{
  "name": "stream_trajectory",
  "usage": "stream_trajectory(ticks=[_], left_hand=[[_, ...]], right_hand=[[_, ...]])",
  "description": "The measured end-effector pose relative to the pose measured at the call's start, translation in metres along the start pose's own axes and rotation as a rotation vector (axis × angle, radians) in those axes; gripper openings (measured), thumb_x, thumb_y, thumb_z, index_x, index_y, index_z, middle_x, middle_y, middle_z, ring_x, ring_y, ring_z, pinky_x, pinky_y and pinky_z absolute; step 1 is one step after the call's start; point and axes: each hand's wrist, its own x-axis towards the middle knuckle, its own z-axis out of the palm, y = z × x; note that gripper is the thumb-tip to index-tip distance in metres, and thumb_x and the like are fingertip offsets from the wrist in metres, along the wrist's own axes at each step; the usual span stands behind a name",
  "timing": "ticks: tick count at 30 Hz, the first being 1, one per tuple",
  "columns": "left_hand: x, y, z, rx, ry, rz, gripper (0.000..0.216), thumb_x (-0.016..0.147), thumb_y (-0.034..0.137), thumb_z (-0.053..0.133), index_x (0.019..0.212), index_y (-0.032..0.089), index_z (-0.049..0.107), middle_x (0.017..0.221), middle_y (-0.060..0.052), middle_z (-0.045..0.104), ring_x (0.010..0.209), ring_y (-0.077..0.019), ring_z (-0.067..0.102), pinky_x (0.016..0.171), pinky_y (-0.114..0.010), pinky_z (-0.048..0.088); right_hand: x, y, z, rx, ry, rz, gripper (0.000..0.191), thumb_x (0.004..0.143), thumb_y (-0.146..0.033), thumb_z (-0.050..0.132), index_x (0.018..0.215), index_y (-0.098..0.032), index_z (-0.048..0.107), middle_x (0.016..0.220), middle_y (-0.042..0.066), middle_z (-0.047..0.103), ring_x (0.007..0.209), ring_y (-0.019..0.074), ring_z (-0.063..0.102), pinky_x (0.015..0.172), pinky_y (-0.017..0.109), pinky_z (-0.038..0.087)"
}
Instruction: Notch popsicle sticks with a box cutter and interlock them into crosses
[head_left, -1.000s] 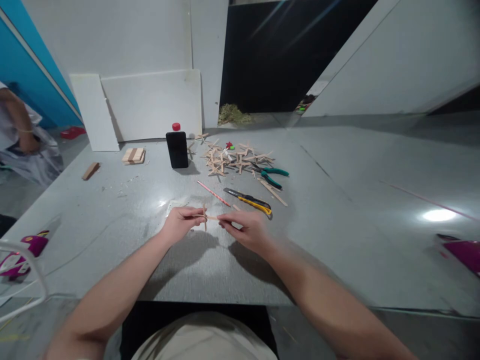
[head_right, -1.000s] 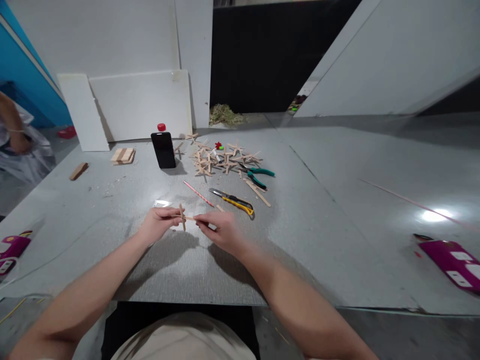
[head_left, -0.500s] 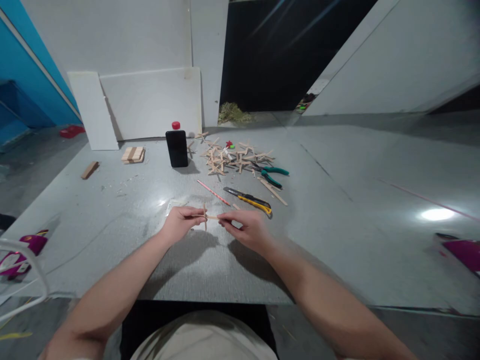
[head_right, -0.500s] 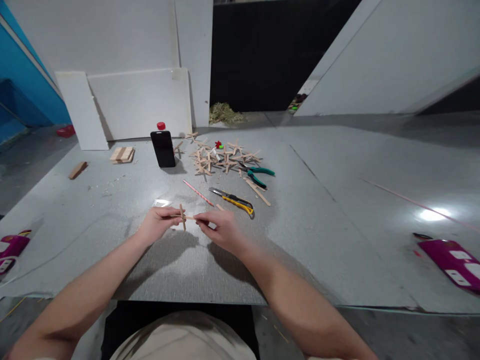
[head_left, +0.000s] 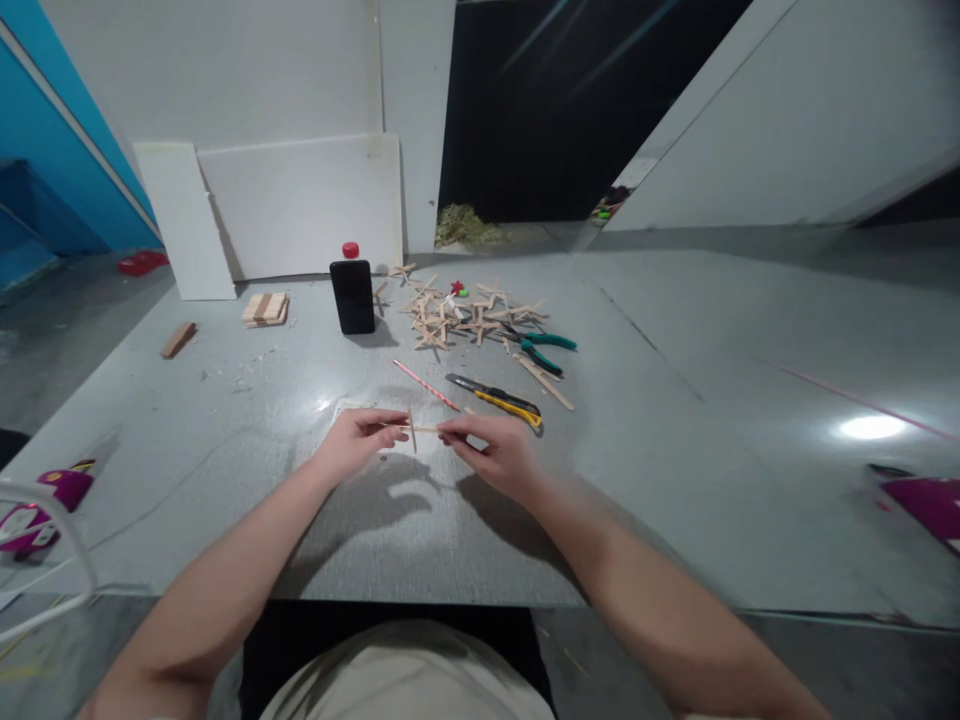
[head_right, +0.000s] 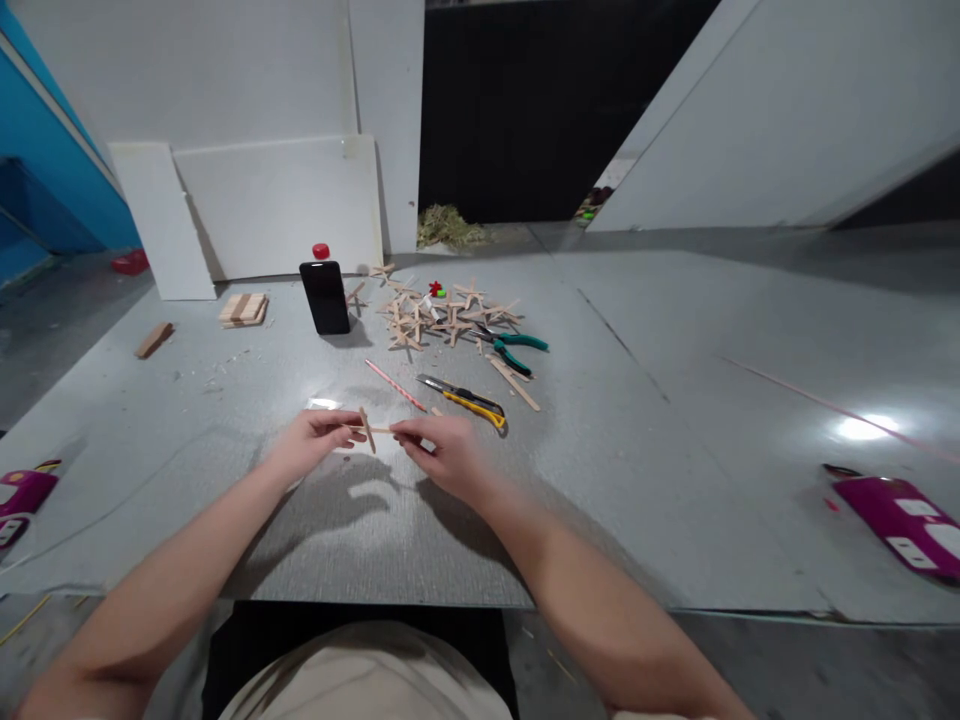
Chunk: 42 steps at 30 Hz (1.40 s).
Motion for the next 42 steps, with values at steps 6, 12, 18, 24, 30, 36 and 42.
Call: stream_trajectory(ticks=[6, 12, 18, 24, 30, 36, 42], left_hand=[[-0.003, 0.009, -0.001, -0.031, -0.085, -0.089, 0.043, 0.075, 0.051, 0.093, 0.098, 0.016, 0.082, 0.095, -0.011, 0.084, 0.076, -0.0176, 0.077, 0.067, -0.025, 0.056], [-0.004, 0.003, 0.007, -0.086, -0.147, -0.159, 0.043, 0.072, 0.053, 0.094, 0.088, 0.016, 0.080, 0.089, -0.010, 0.082, 0.071, -0.0157, 0.074, 0.061, -0.023, 0.049], [-0.004, -0.005, 0.009, -0.140, -0.215, -0.202, 0.047, 0.065, 0.050, 0.100, 0.089, 0.016, 0.080, 0.087, -0.009, 0.080, 0.068, -0.0142, 0.069, 0.062, -0.024, 0.047], [-0.004, -0.005, 0.008, -0.226, -0.255, -0.219, 0.051, 0.060, 0.051, 0.102, 0.084, 0.014, 0.076, 0.077, -0.005, 0.075, 0.067, -0.0127, 0.065, 0.066, -0.025, 0.045], [-0.005, -0.003, 0.006, -0.275, -0.223, -0.208, 0.049, 0.062, 0.048, 0.102, 0.083, 0.015, 0.073, 0.076, -0.003, 0.073, 0.067, -0.0117, 0.065, 0.066, -0.024, 0.043], [-0.001, -0.005, 0.003, -0.337, -0.159, -0.205, 0.052, 0.058, 0.046, 0.103, 0.085, 0.016, 0.071, 0.073, -0.001, 0.071, 0.066, -0.0117, 0.066, 0.064, -0.024, 0.045], [0.003, -0.009, -0.001, -0.376, -0.052, -0.181, 0.048, 0.061, 0.042, 0.102, 0.089, 0.016, 0.071, 0.076, 0.000, 0.071, 0.069, -0.0110, 0.067, 0.060, -0.020, 0.045]], right_hand=[[0.002, 0.009, -0.002, 0.030, -0.002, 0.002, 0.022, 0.103, -0.025, 0.060, 0.104, -0.026, 0.082, 0.091, 0.004, 0.085, 0.081, 0.0177, 0.079, 0.078, 0.028, 0.061], [0.003, 0.009, -0.001, 0.040, -0.004, 0.023, 0.022, 0.101, -0.022, 0.061, 0.105, -0.026, 0.081, 0.096, 0.005, 0.085, 0.087, 0.0191, 0.080, 0.083, 0.031, 0.063], [0.004, 0.009, -0.001, 0.053, -0.019, 0.021, 0.021, 0.101, -0.022, 0.060, 0.105, -0.026, 0.081, 0.095, 0.004, 0.084, 0.087, 0.0188, 0.080, 0.084, 0.031, 0.063], [0.000, 0.004, 0.001, 0.025, -0.003, 0.039, 0.025, 0.104, -0.026, 0.059, 0.123, -0.026, 0.075, 0.099, 0.004, 0.084, 0.086, 0.0165, 0.080, 0.080, 0.028, 0.061], [0.004, 0.012, -0.012, -0.156, -0.058, 0.151, 0.027, 0.101, -0.029, 0.059, 0.121, -0.022, 0.075, 0.107, 0.009, 0.083, 0.089, 0.0204, 0.077, 0.085, 0.033, 0.059], [0.008, 0.030, -0.043, -0.449, -0.246, 0.436, 0.016, 0.091, -0.033, 0.072, 0.083, -0.020, 0.077, 0.073, 0.006, 0.074, 0.066, 0.0199, 0.066, 0.061, 0.030, 0.043], [0.002, 0.043, -0.053, -0.620, -0.409, 0.642, 0.019, 0.081, -0.037, 0.085, 0.086, -0.021, 0.077, 0.074, 0.006, 0.075, 0.062, 0.0202, 0.065, 0.054, 0.029, 0.035]])
